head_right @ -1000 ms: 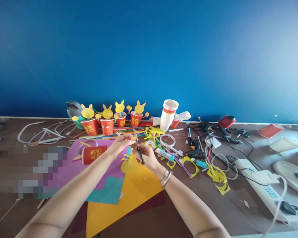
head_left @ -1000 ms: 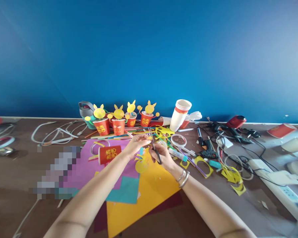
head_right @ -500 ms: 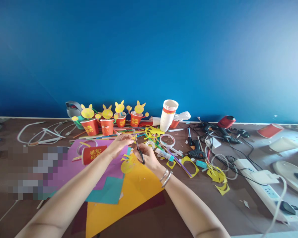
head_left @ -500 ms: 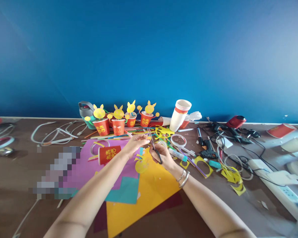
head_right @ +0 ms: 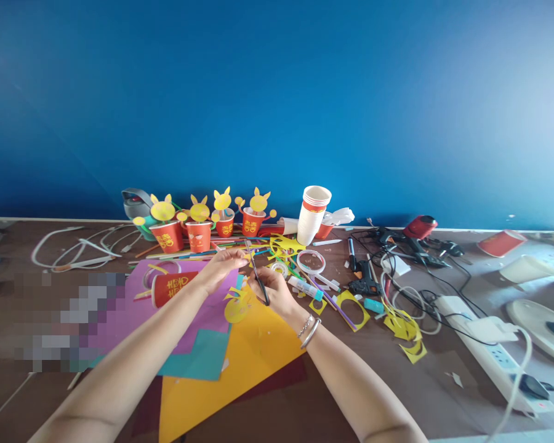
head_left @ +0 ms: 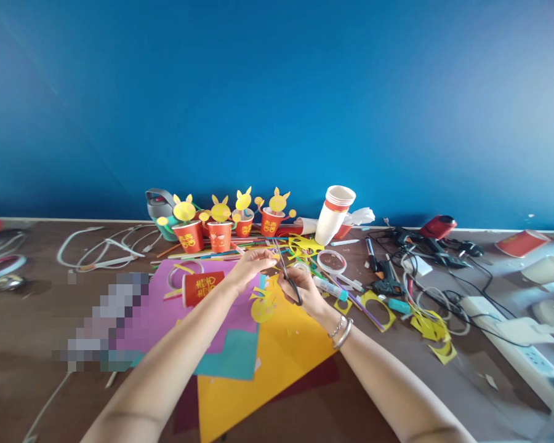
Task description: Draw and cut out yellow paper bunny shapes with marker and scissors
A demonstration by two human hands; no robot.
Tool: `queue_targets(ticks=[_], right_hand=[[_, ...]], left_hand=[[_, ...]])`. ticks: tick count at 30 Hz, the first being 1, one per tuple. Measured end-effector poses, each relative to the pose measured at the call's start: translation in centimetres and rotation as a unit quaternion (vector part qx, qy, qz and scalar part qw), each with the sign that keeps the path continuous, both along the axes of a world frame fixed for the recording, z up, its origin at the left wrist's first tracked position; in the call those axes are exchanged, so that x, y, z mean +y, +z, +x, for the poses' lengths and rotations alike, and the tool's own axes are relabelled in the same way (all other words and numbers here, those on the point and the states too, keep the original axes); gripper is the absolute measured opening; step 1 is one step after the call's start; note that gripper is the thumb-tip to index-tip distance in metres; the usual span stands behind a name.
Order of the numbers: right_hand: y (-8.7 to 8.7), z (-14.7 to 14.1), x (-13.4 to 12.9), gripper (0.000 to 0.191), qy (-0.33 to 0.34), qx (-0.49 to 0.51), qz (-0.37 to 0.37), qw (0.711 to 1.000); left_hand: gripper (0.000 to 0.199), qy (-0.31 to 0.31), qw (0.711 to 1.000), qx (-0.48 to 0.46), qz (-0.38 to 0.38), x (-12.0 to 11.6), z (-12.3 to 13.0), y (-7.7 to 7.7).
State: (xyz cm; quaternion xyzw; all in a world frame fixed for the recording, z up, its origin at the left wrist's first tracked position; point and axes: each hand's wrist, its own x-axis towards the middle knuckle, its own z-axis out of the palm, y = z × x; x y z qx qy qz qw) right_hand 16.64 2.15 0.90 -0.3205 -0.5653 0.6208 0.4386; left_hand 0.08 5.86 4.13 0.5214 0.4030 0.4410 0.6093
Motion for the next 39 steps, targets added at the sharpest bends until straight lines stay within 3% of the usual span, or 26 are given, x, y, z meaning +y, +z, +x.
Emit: queue_targets(ticks=[18, 39], right_hand=[[-0.3, 0.1, 0.1, 0.034, 0.004, -0.004, 0.0, 1.0], [0.1, 0.1, 0.2, 0.033, 0.006, -0.036, -0.012, 0.999]], left_hand=[[0.018, 0.005, 1.0, 0.0, 0.01, 0.0, -0.3, 0.6], [0.017, 0.016, 1.0, -0.023, -0.01, 1.1, -0.9, -0.8]])
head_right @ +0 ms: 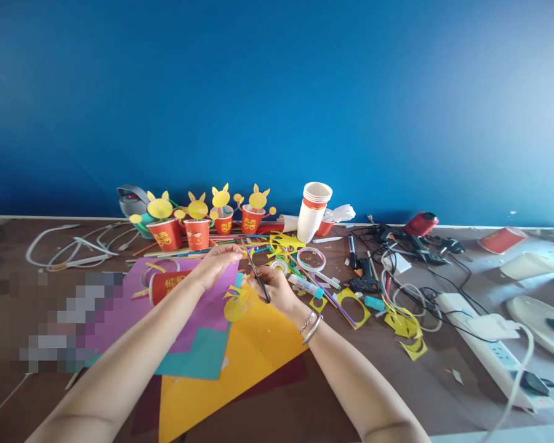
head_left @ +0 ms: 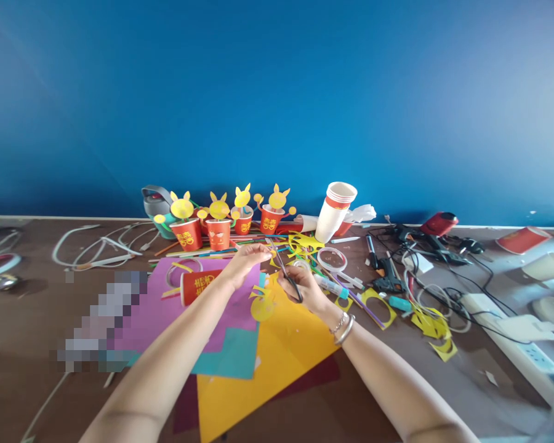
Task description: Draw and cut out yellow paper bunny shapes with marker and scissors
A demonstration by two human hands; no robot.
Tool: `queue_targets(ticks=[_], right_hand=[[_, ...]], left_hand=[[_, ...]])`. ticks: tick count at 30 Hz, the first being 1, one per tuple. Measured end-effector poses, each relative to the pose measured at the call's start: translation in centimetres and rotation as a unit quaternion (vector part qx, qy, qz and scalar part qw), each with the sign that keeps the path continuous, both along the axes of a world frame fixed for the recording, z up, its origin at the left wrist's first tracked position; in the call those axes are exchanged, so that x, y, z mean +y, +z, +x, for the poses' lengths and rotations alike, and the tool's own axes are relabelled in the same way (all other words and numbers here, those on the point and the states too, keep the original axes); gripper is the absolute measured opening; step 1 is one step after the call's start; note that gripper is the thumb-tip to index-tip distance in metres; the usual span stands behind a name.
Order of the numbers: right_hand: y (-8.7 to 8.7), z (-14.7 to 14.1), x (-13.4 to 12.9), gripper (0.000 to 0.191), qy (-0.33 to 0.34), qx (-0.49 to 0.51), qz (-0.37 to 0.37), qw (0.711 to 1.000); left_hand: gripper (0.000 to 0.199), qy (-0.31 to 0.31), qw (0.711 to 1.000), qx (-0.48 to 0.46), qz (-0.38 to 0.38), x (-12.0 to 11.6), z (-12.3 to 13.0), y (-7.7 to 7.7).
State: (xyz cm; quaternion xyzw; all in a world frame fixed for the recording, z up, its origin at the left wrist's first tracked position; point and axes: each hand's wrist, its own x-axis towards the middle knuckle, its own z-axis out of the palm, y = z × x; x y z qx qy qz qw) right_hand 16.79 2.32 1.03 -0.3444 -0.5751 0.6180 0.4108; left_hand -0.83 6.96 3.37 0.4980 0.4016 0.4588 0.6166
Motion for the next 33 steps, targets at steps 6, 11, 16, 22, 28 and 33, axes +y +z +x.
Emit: queue_targets(ticks=[6, 11, 16, 22, 28, 33], right_hand=[[0.8, 1.6, 1.9, 0.029, -0.145, -0.029, 0.051, 0.988], [0.8, 4.7, 4.2, 0.025, -0.266, -0.221, 0.149, 0.926], [-0.3, 6.0, 4.9, 0.026, -0.242, -0.369, 0.221, 0.87], [-0.3, 5.9, 4.8, 0.028, -0.213, -0.404, 0.22, 0.862], [1.1, 5.2, 3.8, 0.029, -0.163, -0.417, 0.218, 0.867], [1.7, 4.8, 3.3, 0.026, -0.151, -0.439, 0.2, 0.863]], left_hand=[[0.02, -0.017, 0.997, 0.07, 0.031, -0.2, -0.1, 0.3], [0.013, -0.178, 0.928, 0.292, 0.145, -1.5, 1.3, 0.1], [0.007, -0.228, 0.829, 0.455, 0.234, -3.1, 2.7, -1.1], [0.011, -0.172, 0.805, 0.51, 0.251, -3.0, 2.9, -1.6], [0.017, -0.07, 0.781, 0.528, 0.326, -2.8, 3.4, -2.5], [0.015, -0.069, 0.741, 0.564, 0.358, -3.2, 4.1, -3.2]])
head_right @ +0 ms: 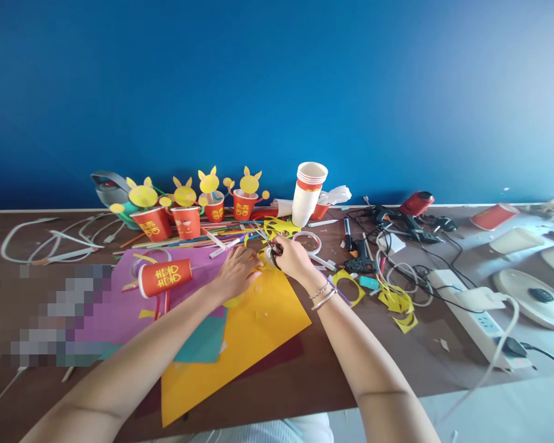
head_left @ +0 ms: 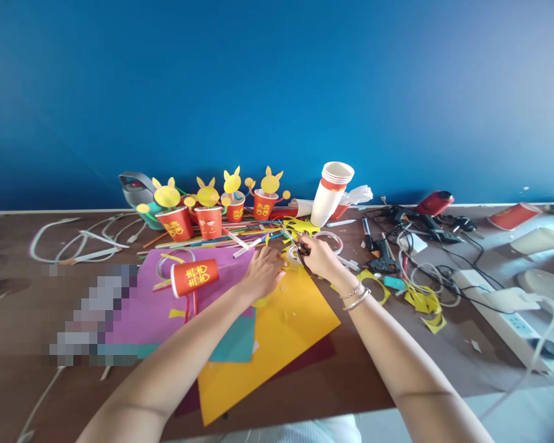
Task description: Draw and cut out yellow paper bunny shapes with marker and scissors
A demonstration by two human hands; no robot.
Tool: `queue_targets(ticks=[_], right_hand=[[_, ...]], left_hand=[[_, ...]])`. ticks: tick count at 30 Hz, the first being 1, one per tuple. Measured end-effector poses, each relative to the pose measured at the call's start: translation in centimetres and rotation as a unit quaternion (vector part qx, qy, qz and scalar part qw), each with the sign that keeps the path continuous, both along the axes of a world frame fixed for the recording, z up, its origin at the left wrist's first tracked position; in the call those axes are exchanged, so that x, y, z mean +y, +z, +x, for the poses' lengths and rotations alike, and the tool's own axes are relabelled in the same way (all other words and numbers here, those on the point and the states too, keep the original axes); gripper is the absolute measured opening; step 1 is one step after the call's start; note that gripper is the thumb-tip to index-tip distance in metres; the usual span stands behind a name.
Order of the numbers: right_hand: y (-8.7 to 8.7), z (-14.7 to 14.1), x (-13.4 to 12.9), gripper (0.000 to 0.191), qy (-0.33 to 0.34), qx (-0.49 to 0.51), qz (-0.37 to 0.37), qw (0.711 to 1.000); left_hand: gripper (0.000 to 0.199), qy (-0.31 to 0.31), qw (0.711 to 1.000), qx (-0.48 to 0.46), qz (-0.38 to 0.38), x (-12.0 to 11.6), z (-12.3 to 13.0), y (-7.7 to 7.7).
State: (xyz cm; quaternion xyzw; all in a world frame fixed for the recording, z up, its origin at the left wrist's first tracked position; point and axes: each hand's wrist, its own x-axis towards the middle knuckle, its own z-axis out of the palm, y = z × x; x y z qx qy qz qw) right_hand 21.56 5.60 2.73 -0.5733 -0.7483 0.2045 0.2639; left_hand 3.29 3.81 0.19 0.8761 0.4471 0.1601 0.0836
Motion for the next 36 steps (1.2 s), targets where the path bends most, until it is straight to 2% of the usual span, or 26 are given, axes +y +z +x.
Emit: queue_targets(ticks=[4, 8, 12, 15, 17, 19, 22, 24, 26, 28, 30, 33, 34, 36], right_hand=[[-0.2, -0.3, 0.0, 0.029, 0.006, -0.029, -0.014, 0.999], [-0.4, -0.4, -0.2, 0.03, 0.029, -0.058, -0.02, 0.998], [-0.8, -0.2, -0.2, 0.031, 0.005, -0.072, 0.039, 0.997], [-0.8, -0.2, 0.1, 0.026, -0.056, 0.001, 0.055, 0.997], [-0.4, -0.3, 0.2, 0.019, -0.083, 0.131, 0.001, 0.988], [0.1, -0.5, 0.1, 0.021, -0.083, 0.283, -0.099, 0.95], [0.9, -0.8, -0.3, 0.029, -0.03, 0.431, -0.258, 0.864], [1.3, -1.0, -0.6, 0.031, -0.003, 0.489, -0.289, 0.823], [1.5, -1.2, -0.8, 0.034, -0.011, 0.526, -0.256, 0.811], [1.6, -1.5, -1.0, 0.035, -0.03, 0.534, -0.195, 0.822], [1.6, -1.8, -1.1, 0.037, -0.028, 0.522, -0.131, 0.843], [1.3, -2.1, -1.2, 0.036, 0.019, 0.486, -0.073, 0.871], [1.2, -2.1, -1.2, 0.035, 0.033, 0.475, -0.064, 0.877], [1.0, -2.2, -1.3, 0.033, 0.046, 0.464, -0.057, 0.883]], left_hand=[[0.006, -0.01, 0.999, -0.025, -0.035, 0.2, -0.1, -0.1], [0.008, -0.049, 0.994, -0.058, -0.073, 0.8, -0.9, 0.2], [0.01, -0.056, 0.988, -0.104, -0.101, 1.6, -1.6, 0.9], [0.012, -0.042, 0.985, -0.149, -0.071, 1.9, -1.9, 1.6], [0.015, -0.021, 0.983, -0.184, 0.001, 1.8, -2.1, 2.1], [0.016, 0.01, 0.975, -0.208, 0.083, 1.5, -2.3, 2.5], [0.014, 0.035, 0.965, -0.209, 0.157, 0.9, -2.5, 2.8], [0.011, 0.04, 0.962, -0.215, 0.163, 0.5, -2.5, 2.9], [0.012, 0.068, 0.953, -0.262, 0.139, 0.3, -2.2, 2.8], [0.023, 0.118, 0.927, -0.349, 0.068, 0.3, -1.7, 2.7], [0.031, 0.126, 0.887, -0.439, -0.076, 0.5, -1.1, 2.6], [0.036, 0.067, 0.787, -0.534, -0.301, 0.7, -0.4, 2.5], [0.035, 0.056, 0.754, -0.556, -0.345, 0.7, -0.3, 2.6], [0.033, 0.068, 0.704, -0.596, -0.38, 0.7, -0.2, 2.8]])
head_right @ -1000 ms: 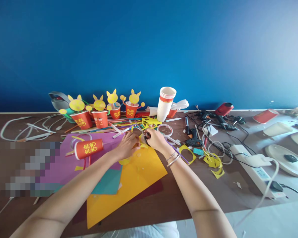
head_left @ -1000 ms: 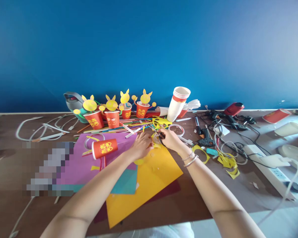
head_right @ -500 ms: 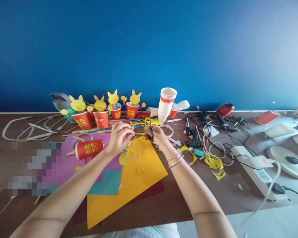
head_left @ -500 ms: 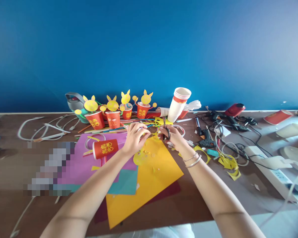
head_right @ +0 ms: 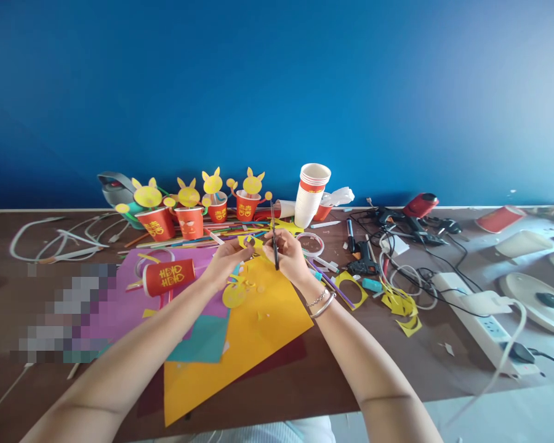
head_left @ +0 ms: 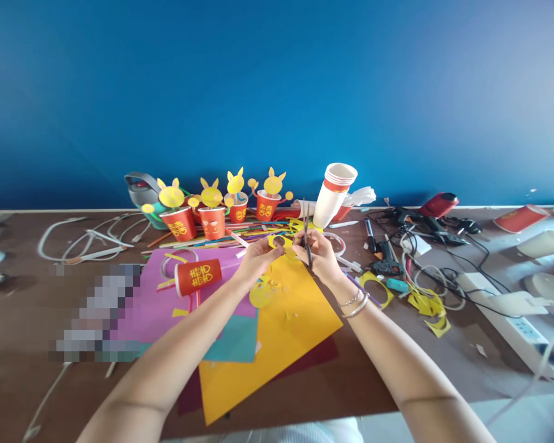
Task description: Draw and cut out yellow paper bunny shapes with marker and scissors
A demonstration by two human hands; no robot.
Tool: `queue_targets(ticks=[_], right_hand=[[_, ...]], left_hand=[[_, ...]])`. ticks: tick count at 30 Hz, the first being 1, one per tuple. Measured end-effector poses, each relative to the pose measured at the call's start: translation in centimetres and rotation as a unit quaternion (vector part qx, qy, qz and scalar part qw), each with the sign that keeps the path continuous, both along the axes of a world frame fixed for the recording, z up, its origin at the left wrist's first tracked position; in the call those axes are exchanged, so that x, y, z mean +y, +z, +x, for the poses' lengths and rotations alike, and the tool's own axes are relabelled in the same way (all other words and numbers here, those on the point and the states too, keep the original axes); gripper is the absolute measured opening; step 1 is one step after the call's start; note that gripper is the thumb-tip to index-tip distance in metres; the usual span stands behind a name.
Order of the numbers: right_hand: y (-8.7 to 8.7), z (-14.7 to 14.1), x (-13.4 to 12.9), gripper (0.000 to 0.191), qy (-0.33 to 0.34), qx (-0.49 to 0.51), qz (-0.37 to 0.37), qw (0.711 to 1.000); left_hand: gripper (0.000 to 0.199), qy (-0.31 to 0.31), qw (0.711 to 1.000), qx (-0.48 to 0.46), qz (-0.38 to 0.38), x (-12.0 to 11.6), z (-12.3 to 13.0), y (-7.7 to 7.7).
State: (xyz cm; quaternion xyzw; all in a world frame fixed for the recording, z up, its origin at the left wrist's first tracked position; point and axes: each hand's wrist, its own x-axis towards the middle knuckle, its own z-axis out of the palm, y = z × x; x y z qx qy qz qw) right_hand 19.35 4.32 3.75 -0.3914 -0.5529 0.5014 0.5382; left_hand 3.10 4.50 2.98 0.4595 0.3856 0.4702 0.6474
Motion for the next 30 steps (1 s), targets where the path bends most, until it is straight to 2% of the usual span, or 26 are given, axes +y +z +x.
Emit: queue_targets(ticks=[4, 8, 12, 14, 20, 30], right_hand=[[-0.2, -0.5, -0.3, 0.033, 0.008, -0.015, -0.019, 1.0], [-0.7, -1.4, -1.0, 0.035, 0.086, -0.058, -0.044, 0.994], [-1.5, -2.3, -1.7, 0.033, 0.129, -0.072, -0.027, 0.989], [-1.7, -2.6, -1.9, 0.033, 0.132, -0.066, -0.018, 0.989], [-1.3, -2.7, -2.1, 0.038, 0.097, -0.035, -0.026, 0.994], [-1.2, -2.9, -2.3, 0.038, 0.102, -0.029, -0.031, 0.994]], left_hand=[[0.027, 0.11, 0.992, -0.061, -0.028, 0.0, -0.1, 0.6], [0.028, 0.146, 0.98, -0.122, -0.062, 0.1, -0.2, 0.8], [0.033, 0.185, 0.972, -0.124, -0.082, -0.2, 0.1, 0.9], [0.033, 0.175, 0.975, -0.114, -0.075, -0.6, 0.3, 1.0], [0.026, 0.066, 0.989, -0.109, -0.073, -1.7, 1.1, 1.2], [0.023, 0.083, 0.984, -0.13, -0.089, -1.5, 0.8, 0.6]])
